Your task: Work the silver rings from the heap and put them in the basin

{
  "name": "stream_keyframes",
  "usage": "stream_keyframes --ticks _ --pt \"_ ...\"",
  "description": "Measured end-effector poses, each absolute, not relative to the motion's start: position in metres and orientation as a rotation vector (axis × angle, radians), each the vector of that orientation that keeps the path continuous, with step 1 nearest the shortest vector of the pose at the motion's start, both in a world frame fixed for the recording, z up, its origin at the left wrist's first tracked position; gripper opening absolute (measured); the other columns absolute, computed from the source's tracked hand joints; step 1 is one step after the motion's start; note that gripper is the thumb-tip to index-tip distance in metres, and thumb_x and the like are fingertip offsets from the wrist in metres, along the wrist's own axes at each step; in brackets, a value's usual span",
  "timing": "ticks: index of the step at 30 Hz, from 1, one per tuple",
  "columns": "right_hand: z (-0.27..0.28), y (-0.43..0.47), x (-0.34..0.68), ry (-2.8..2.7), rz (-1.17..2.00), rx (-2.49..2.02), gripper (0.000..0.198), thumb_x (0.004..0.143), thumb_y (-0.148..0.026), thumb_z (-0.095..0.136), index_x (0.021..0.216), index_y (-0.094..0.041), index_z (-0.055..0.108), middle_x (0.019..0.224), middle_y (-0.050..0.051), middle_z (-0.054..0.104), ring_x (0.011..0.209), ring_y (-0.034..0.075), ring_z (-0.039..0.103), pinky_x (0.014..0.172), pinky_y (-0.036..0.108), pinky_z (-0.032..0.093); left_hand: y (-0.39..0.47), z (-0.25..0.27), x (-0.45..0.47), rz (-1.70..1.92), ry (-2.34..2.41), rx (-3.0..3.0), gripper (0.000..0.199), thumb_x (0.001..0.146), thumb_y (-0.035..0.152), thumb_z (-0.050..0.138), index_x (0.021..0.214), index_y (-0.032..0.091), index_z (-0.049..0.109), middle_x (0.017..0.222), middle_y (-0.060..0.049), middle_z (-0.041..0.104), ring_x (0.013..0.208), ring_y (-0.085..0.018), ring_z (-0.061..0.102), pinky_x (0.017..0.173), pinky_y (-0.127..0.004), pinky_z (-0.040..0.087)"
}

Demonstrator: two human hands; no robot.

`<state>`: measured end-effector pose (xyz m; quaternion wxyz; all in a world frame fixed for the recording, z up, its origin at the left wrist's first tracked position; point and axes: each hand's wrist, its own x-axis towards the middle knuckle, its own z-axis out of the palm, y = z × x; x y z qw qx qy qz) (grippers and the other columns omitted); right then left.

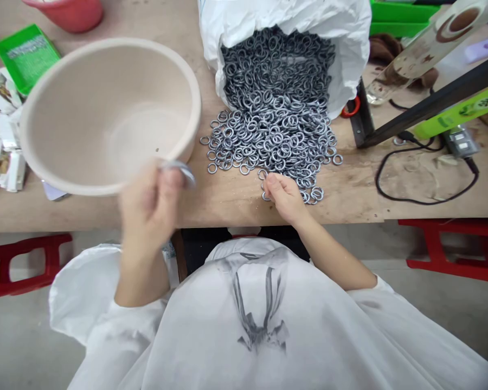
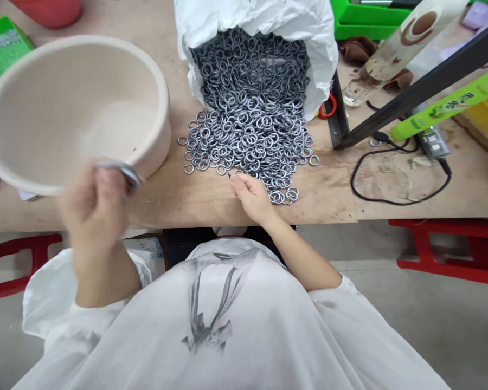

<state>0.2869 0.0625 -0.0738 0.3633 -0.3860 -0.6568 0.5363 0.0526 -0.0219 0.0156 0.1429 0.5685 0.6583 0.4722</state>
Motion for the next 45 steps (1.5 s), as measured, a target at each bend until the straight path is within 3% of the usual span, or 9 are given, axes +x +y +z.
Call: stream_keyframes --ticks 3,6,11,17,25,31,35,40,45 --pt "-0.074 0.061 0.289 -1.673 1.407 -1.02 0.059 0.091 -0.072 0.043 0.062 -0.021 0.045 0.059 -0.003 0.039 0.056 0.011 0.036 0.054 0.028 0.028 0.0 0.039 0.01 0.73 2.627 1.946 0.034 0.092 0.036 0.051 0.103 0.011 0.072 0.115 -0.02 0.069 0.111 -0.037 0.057 0.095 -0.054 0.04" --pt "-0.075 0.057 0.291 -1.707 1.367 -1.036 0.06 0.09 -0.073 0.044 0.061 -0.021 0.047 0.058 -0.003 0.041 0.056 0.011 0.037 0.055 0.028 0.029 0.015 0.037 -0.004 0.416 2.791 1.886 0.039 0.093 0.041 0.051 0.095 0.011 0.076 0.121 -0.019 0.07 0.123 -0.044 0.052 0.098 -0.066 0.035" --pt "-0.077 0.053 0.297 -1.685 1.354 -1.046 0.057 0.091 -0.069 0.047 0.062 -0.02 0.048 0.058 -0.003 0.041 0.056 0.011 0.038 0.056 0.028 0.029 0.016 -0.007 0.044 0.806 2.436 2.208 0.035 0.097 0.039 0.046 0.096 0.016 0.072 0.11 -0.015 0.073 0.106 -0.029 0.061 0.096 -0.049 0.043" --pt "-0.077 0.048 0.303 -1.704 1.363 -1.045 0.056 0.092 -0.068 0.046 0.063 -0.02 0.05 0.058 -0.003 0.042 0.056 0.011 0.039 0.056 0.028 0.03 0.037 -0.071 0.067 0.262 2.167 2.082 0.034 0.094 0.022 0.047 0.123 0.013 0.063 0.133 -0.018 0.062 0.119 -0.032 0.056 0.097 -0.044 0.045" --pt "-0.073 0.047 0.289 -1.824 1.223 -0.99 0.043 0.082 -0.061 0.067 0.092 -0.02 0.065 0.078 0.0 0.062 0.071 0.015 0.054 0.067 0.029 0.041 0.004 -0.055 0.077 0.816 1.601 1.721 0.027 0.096 0.035 0.05 0.095 0.017 0.071 0.094 -0.009 0.073 0.089 -0.021 0.065 0.085 -0.032 0.048" --pt "-0.066 0.035 0.268 -1.789 1.1 -0.888 0.025 0.088 -0.046 0.065 0.081 -0.021 0.065 0.075 0.001 0.064 0.071 0.015 0.055 0.069 0.03 0.043 -0.017 -0.054 0.115 1.328 1.168 0.725 0.034 0.075 0.047 0.079 0.087 0.017 0.068 0.076 -0.001 0.067 0.064 -0.01 0.056 0.064 -0.021 0.046" --pt "-0.072 0.026 0.261 -1.747 1.163 -0.845 0.024 0.084 -0.044 0.071 0.081 -0.022 0.062 0.075 -0.001 0.061 0.072 0.015 0.056 0.07 0.029 0.044 -0.019 -0.057 0.129 1.286 1.036 0.431 0.048 0.068 0.057 0.081 0.07 0.016 0.057 0.065 0.003 0.055 0.056 -0.007 0.049 0.056 -0.02 0.044" --pt "-0.072 0.027 0.264 -1.632 1.498 -0.809 0.042 0.078 -0.042 0.074 0.112 -0.021 0.059 0.088 0.001 0.063 0.073 0.014 0.059 0.067 0.027 0.049 -0.022 -0.056 0.131 1.18 1.015 0.469 0.052 0.068 0.063 0.078 0.069 0.016 0.055 0.058 0.004 0.05 0.051 -0.007 0.045 0.051 -0.021 0.042" --pt "-0.069 0.026 0.267 -1.677 1.413 -0.775 0.03 0.077 -0.035 0.071 0.102 -0.021 0.062 0.089 0.002 0.065 0.072 0.014 0.06 0.066 0.029 0.049 -0.024 -0.06 0.131 1.03 0.928 0.492 0.061 0.071 0.076 0.065 0.066 0.016 0.053 0.052 0.005 0.043 0.046 -0.007 0.04 0.046 -0.022 0.038"
